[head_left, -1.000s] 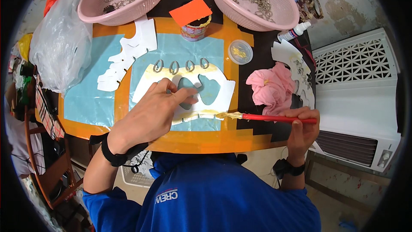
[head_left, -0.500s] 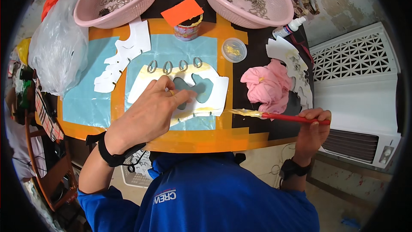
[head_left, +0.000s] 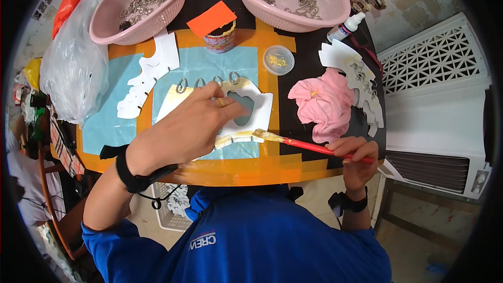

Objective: Applying glue to white shoe upper components and attaching metal eyelets.

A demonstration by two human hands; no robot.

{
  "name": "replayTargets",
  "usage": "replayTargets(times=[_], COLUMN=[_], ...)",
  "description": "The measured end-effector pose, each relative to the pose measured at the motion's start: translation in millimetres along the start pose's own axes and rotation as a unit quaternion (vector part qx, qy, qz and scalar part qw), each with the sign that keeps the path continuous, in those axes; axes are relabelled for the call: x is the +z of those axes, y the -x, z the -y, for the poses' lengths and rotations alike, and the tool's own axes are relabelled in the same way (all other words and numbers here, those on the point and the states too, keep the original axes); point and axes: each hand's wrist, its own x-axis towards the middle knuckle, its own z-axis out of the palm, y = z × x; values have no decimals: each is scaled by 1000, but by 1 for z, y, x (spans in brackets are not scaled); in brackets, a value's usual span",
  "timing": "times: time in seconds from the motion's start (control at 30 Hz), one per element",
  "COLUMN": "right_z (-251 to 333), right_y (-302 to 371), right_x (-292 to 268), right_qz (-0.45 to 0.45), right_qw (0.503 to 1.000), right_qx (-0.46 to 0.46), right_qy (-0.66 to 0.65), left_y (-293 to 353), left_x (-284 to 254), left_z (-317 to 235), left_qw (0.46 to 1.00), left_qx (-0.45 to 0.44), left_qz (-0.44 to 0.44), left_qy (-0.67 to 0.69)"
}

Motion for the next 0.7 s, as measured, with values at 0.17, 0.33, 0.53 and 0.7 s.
replayTargets(times=[0.17, 0.33, 0.53, 0.7], right_z=[2, 8, 18, 29], right_y=[2, 4, 4, -5], right_x=[1, 3, 6, 4], right_qz=[4, 9, 79, 174], right_qw=[1000, 1000, 995, 976], right_qx=[-2, -15, -42, -72], right_qy=[-14, -7, 40, 110], left_y=[-22, -29, -28, -30], left_x=[12, 10, 17, 16], left_z=[4, 4, 14, 15], left_qw=[998, 997, 997, 997], left_qx=[36, 6, 25, 32], left_qz=[54, 79, 42, 57], left_qy=[20, 3, 57, 46])
